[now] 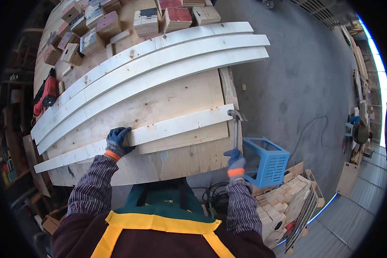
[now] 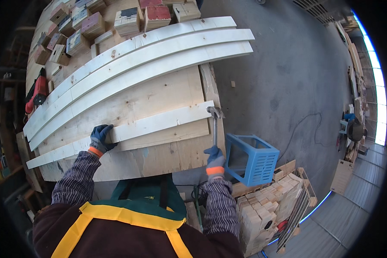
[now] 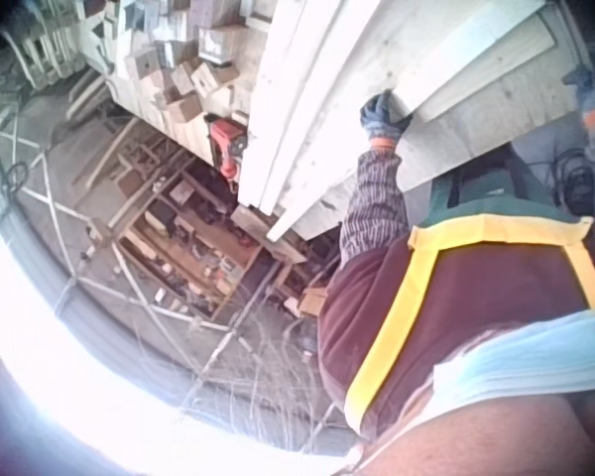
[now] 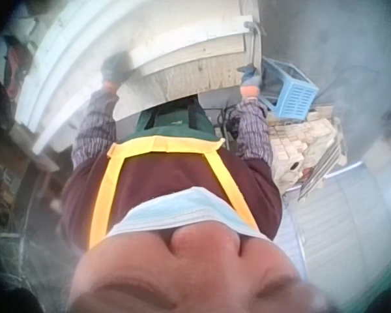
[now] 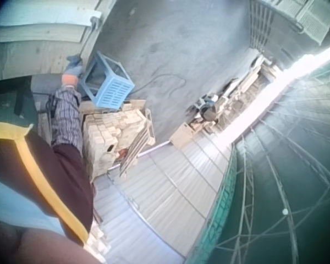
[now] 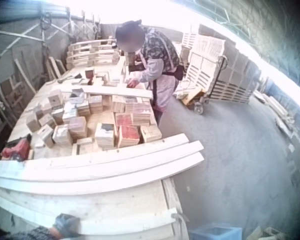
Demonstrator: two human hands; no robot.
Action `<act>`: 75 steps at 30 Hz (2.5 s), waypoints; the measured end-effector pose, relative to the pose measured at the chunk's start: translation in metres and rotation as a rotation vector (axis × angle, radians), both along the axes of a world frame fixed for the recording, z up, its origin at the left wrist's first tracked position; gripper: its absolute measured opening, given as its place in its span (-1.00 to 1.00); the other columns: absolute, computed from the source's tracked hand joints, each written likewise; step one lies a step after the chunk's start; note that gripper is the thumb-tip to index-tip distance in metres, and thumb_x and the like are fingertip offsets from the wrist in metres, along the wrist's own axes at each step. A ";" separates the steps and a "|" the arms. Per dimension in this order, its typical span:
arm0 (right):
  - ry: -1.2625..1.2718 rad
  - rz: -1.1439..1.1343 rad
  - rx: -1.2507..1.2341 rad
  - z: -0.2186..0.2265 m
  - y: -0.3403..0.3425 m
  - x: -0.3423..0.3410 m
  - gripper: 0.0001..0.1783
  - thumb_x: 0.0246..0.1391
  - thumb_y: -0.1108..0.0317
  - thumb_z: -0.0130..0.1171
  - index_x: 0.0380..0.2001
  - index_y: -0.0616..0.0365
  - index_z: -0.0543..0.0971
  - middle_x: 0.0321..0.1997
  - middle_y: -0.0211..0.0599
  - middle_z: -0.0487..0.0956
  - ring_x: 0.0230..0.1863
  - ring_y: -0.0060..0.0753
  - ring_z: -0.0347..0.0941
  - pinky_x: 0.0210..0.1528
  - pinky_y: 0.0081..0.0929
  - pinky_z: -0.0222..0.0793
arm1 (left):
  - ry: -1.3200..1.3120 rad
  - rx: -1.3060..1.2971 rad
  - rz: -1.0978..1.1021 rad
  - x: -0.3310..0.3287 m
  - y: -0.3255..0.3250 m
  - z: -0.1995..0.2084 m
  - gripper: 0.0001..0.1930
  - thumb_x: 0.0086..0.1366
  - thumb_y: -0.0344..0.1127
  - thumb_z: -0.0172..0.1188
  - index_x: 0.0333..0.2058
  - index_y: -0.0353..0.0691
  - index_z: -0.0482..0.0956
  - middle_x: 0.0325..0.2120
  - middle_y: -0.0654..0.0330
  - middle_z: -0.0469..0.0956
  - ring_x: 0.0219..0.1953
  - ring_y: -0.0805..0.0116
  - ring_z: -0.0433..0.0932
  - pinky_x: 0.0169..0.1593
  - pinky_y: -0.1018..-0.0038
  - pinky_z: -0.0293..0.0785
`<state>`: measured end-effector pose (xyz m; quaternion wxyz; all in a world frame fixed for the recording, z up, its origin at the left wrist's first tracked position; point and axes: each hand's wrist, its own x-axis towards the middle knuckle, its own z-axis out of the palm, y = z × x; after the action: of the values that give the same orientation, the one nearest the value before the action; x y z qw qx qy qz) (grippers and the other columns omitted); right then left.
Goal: The person aligns several white wooden planks on a workbench and secures them using a red pneumatic nail gun and a hammer. The person repeatedly positions planks, drives nails, and taps them flush, working on a single panel assembly.
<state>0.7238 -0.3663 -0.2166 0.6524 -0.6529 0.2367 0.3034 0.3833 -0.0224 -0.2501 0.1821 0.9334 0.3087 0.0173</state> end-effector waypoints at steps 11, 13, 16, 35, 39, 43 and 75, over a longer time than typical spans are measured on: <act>-0.602 0.565 -0.408 0.009 0.008 0.005 -0.60 0.35 0.22 -0.09 -0.43 0.25 0.60 -0.51 -0.45 0.56 -0.48 -0.59 0.36 -0.35 -0.64 0.29 | -0.037 -0.034 -0.007 -0.003 -0.003 0.002 -0.17 -0.30 -0.07 0.54 0.08 0.05 0.47 -0.06 0.10 0.49 -0.01 0.02 0.44 0.08 0.15 0.42; -0.289 0.395 -0.291 0.012 0.000 0.004 -0.55 0.37 0.18 -0.14 -0.39 0.29 0.59 -0.39 -0.39 0.62 -0.50 -0.69 0.32 -0.41 -0.69 0.23 | -0.012 -0.065 -0.005 -0.005 -0.002 0.003 -0.17 -0.30 -0.07 0.54 0.08 0.05 0.47 -0.06 0.10 0.50 -0.02 0.02 0.44 0.07 0.14 0.42; -0.630 0.389 -0.232 0.008 -0.016 -0.004 -0.58 0.35 0.16 -0.10 -0.33 0.30 0.58 -0.41 -0.40 0.61 -0.51 -0.77 0.29 -0.45 -0.74 0.16 | -0.009 -0.053 -0.002 -0.005 -0.002 0.001 -0.18 -0.28 -0.08 0.54 0.08 0.05 0.46 -0.07 0.10 0.50 -0.02 0.02 0.44 0.07 0.14 0.42; -0.050 0.176 -0.231 0.067 -0.027 -0.027 -0.43 0.31 -0.12 -0.10 -0.37 0.12 0.68 -0.73 -0.70 0.08 -0.78 -0.73 -0.07 -0.76 -0.62 -0.19 | 0.067 -0.328 -0.214 0.015 0.054 0.046 -0.66 0.08 -0.20 0.33 -0.13 -0.08 0.65 -0.25 0.11 0.60 -0.16 0.04 0.49 -0.04 0.21 0.44; -0.079 0.235 -0.239 0.059 -0.025 -0.030 -0.39 0.32 -0.14 -0.14 -0.35 0.17 0.67 -0.76 -0.70 0.10 -0.79 -0.74 -0.05 -0.78 -0.62 -0.16 | 0.053 -0.123 -0.146 0.015 0.048 0.043 -0.56 0.13 -0.19 0.28 0.01 -0.11 0.53 -0.21 0.06 0.56 -0.17 0.02 0.50 -0.06 0.21 0.43; -0.138 0.323 -0.270 0.044 -0.022 -0.032 -0.39 0.34 -0.12 -0.18 -0.33 0.17 0.67 -0.77 -0.69 0.10 -0.79 -0.76 -0.05 -0.78 -0.62 -0.14 | 0.216 -0.040 -0.179 0.018 0.034 0.048 -0.30 0.10 0.10 0.30 0.17 -0.04 0.37 -0.11 0.02 0.54 -0.08 -0.03 0.51 0.02 0.14 0.41; -0.147 0.445 -0.128 -0.003 -0.013 -0.043 -0.61 0.35 0.24 -0.17 -0.33 0.26 0.58 -0.40 -0.30 0.60 -0.34 -0.53 0.43 -0.22 -0.61 0.31 | 0.000 -0.136 0.175 0.026 0.002 0.023 -0.68 0.11 -0.06 0.33 -0.23 -0.11 0.65 -0.27 0.10 0.59 -0.14 0.06 0.52 -0.03 0.21 0.45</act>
<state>0.6809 -0.3789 -0.2200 0.5424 -0.7492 0.0577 0.3757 0.4095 -0.0200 -0.2272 0.2427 0.8884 0.3894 0.0123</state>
